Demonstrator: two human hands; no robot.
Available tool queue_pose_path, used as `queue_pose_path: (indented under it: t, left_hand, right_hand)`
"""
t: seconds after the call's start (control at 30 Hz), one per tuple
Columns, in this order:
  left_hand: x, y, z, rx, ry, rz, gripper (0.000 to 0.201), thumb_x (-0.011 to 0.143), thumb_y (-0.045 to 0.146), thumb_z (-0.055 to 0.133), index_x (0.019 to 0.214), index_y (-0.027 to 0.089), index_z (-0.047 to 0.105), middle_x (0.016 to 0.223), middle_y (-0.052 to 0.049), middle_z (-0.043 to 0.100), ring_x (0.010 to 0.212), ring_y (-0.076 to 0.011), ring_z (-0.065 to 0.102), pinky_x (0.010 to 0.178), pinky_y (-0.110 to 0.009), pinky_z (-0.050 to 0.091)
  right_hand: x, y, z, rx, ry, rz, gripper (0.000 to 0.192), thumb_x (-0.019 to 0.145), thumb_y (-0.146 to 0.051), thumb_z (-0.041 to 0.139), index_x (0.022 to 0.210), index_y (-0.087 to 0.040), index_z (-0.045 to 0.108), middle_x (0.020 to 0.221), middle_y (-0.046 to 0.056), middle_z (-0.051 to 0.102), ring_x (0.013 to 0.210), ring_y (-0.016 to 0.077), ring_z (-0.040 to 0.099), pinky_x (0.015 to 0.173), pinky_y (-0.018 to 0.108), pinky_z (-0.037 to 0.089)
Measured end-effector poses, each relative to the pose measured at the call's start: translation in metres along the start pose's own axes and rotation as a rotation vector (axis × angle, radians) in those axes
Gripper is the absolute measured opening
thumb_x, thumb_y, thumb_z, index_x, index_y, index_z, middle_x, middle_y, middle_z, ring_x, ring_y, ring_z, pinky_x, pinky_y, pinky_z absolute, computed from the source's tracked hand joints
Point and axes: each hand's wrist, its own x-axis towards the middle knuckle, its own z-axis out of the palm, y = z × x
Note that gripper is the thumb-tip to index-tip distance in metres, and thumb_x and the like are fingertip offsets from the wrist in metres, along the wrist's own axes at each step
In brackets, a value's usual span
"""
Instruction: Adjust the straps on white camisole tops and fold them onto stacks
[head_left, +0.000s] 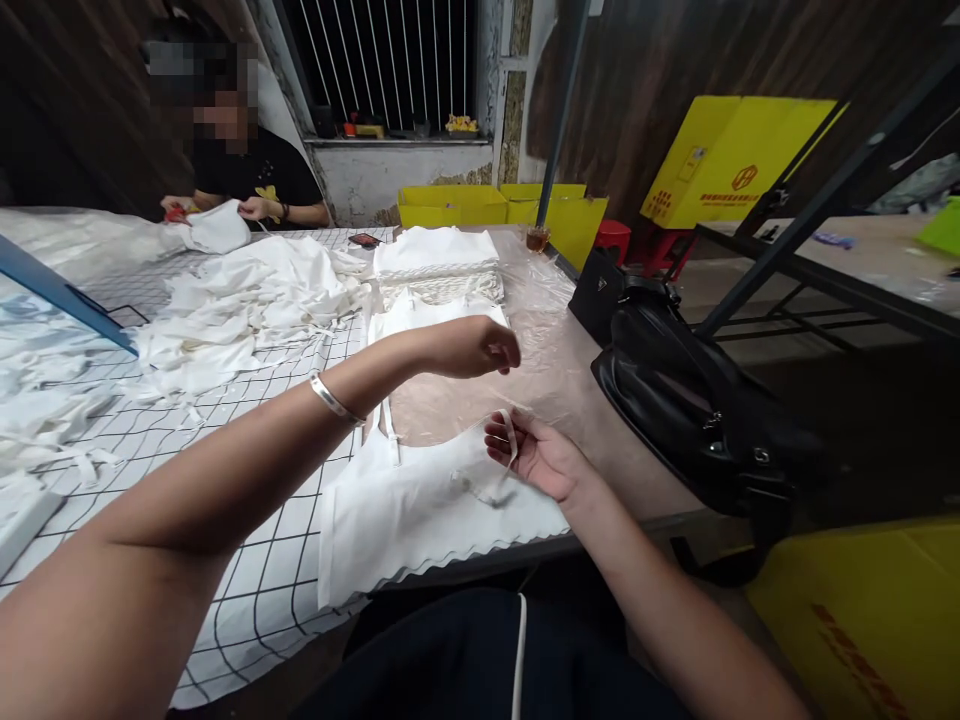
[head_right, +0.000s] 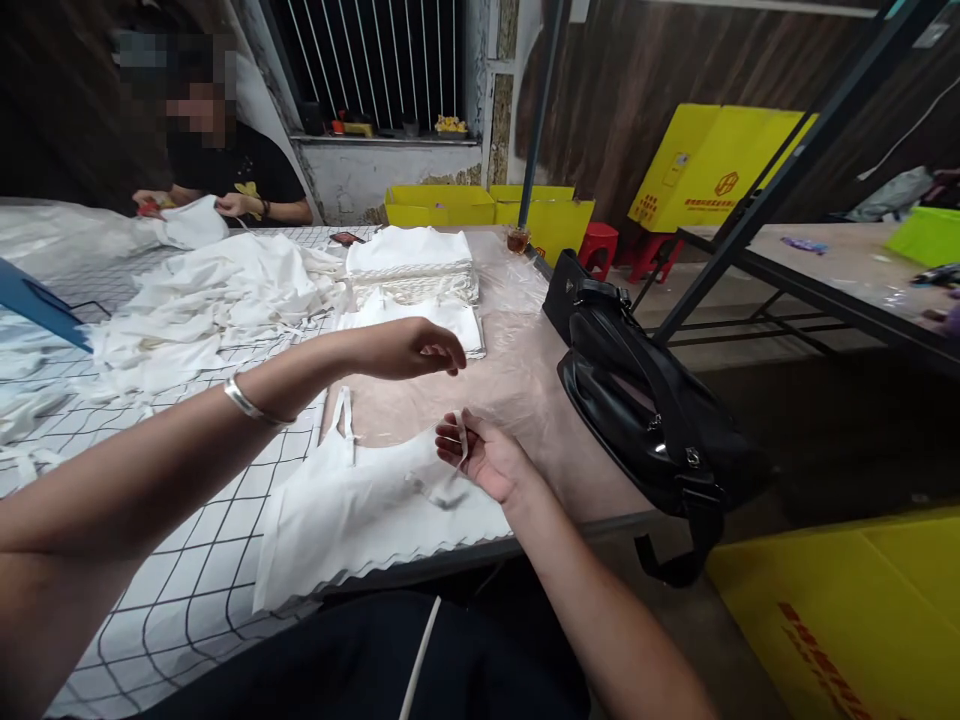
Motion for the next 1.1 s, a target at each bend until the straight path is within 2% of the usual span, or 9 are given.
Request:
queue_pose_path:
  t: [0.17, 0.23, 0.33, 0.47, 0.6, 0.77, 0.9, 0.97, 1.1]
  left_hand:
    - [0.004, -0.029, 0.056, 0.160, -0.034, -0.005, 0.046, 0.076, 0.020, 0.065, 0.121, 0.030, 0.064, 0.143, -0.006, 0.052, 0.131, -0.0275, 0.045, 0.109, -0.052, 0.029]
    - [0.008, -0.032, 0.079, 0.150, 0.044, -0.009, 0.031, 0.081, 0.024, 0.062, 0.111, 0.029, 0.069, 0.140, -0.006, 0.055, 0.132, -0.0286, 0.044, 0.109, -0.060, 0.020]
    - [0.018, -0.040, 0.097, 0.048, 0.184, -0.066, 0.023, 0.089, 0.026, 0.053, 0.101, 0.027, 0.073, 0.130, -0.007, 0.064, 0.124, -0.0276, 0.052, 0.106, -0.061, 0.020]
    - [0.030, -0.061, 0.102, -0.055, 0.234, -0.172, 0.028, 0.087, 0.020, 0.052, 0.102, 0.027, 0.074, 0.125, -0.007, 0.067, 0.119, -0.0285, 0.055, 0.104, -0.060, 0.023]
    - [0.027, -0.065, 0.109, 0.066, 0.291, -0.207, 0.034, 0.082, 0.012, 0.053, 0.101, 0.030, 0.074, 0.128, -0.007, 0.064, 0.127, -0.0303, 0.048, 0.107, -0.066, 0.011]
    - [0.003, -0.024, 0.119, 0.118, 0.142, 0.162, 0.062, 0.073, 0.022, 0.071, 0.132, 0.036, 0.056, 0.158, -0.007, 0.030, 0.142, -0.0363, 0.025, 0.107, -0.071, 0.006]
    - [-0.005, -0.003, 0.119, 0.091, 0.217, 0.245, 0.026, 0.089, 0.029, 0.058, 0.112, 0.031, 0.068, 0.144, -0.005, 0.051, 0.140, -0.0315, 0.032, 0.110, -0.068, 0.000]
    - [-0.002, -0.004, 0.113, 0.080, 0.299, 0.189, 0.024, 0.092, 0.023, 0.051, 0.102, 0.029, 0.072, 0.134, -0.004, 0.061, 0.136, -0.0280, 0.038, 0.110, -0.066, -0.001]
    - [0.009, -0.013, 0.095, 0.080, 0.388, 0.107, 0.025, 0.090, 0.020, 0.051, 0.099, 0.029, 0.072, 0.131, -0.003, 0.063, 0.132, -0.0275, 0.040, 0.110, -0.064, 0.001]
  right_hand:
    - [0.000, 0.002, 0.000, -0.117, -0.014, -0.048, 0.009, 0.088, -0.021, 0.062, 0.083, -0.015, 0.066, 0.073, 0.004, 0.067, 0.066, 0.0130, 0.064, 0.066, 0.025, 0.054]
    - [-0.003, 0.001, 0.000, -0.190, -0.007, -0.115, 0.010, 0.083, -0.024, 0.070, 0.080, -0.015, 0.066, 0.069, 0.002, 0.065, 0.063, 0.0125, 0.062, 0.063, 0.025, 0.053]
    - [-0.020, 0.000, -0.003, -0.306, -0.020, -0.165, 0.025, 0.074, -0.035, 0.080, 0.075, -0.015, 0.066, 0.067, 0.002, 0.063, 0.062, 0.0121, 0.060, 0.063, 0.026, 0.051]
    - [-0.063, 0.004, -0.015, -0.504, -0.074, -0.080, 0.036, 0.068, -0.046, 0.083, 0.078, -0.014, 0.068, 0.070, 0.002, 0.064, 0.066, 0.0126, 0.060, 0.067, 0.027, 0.048]
    - [-0.092, 0.009, -0.027, -0.710, -0.046, -0.069, 0.038, 0.074, -0.051, 0.077, 0.083, -0.015, 0.072, 0.081, 0.004, 0.067, 0.075, 0.0145, 0.059, 0.072, 0.027, 0.045]
    - [-0.090, 0.005, -0.021, -0.680, -0.030, -0.119, 0.038, 0.073, -0.052, 0.077, 0.082, -0.016, 0.070, 0.081, 0.004, 0.068, 0.078, 0.0150, 0.060, 0.074, 0.027, 0.045]
    - [-0.083, -0.002, -0.014, -0.528, -0.022, -0.101, 0.038, 0.070, -0.049, 0.081, 0.083, -0.016, 0.067, 0.076, 0.004, 0.069, 0.070, 0.0133, 0.061, 0.064, 0.024, 0.045]
    - [-0.081, -0.005, -0.013, -0.488, -0.029, -0.086, 0.037, 0.069, -0.045, 0.082, 0.084, -0.015, 0.066, 0.076, 0.004, 0.070, 0.069, 0.0134, 0.063, 0.062, 0.023, 0.045]
    - [-0.077, -0.009, -0.016, -0.498, -0.042, -0.038, 0.037, 0.067, -0.042, 0.085, 0.083, -0.014, 0.067, 0.078, 0.005, 0.071, 0.072, 0.0144, 0.065, 0.063, 0.022, 0.047]
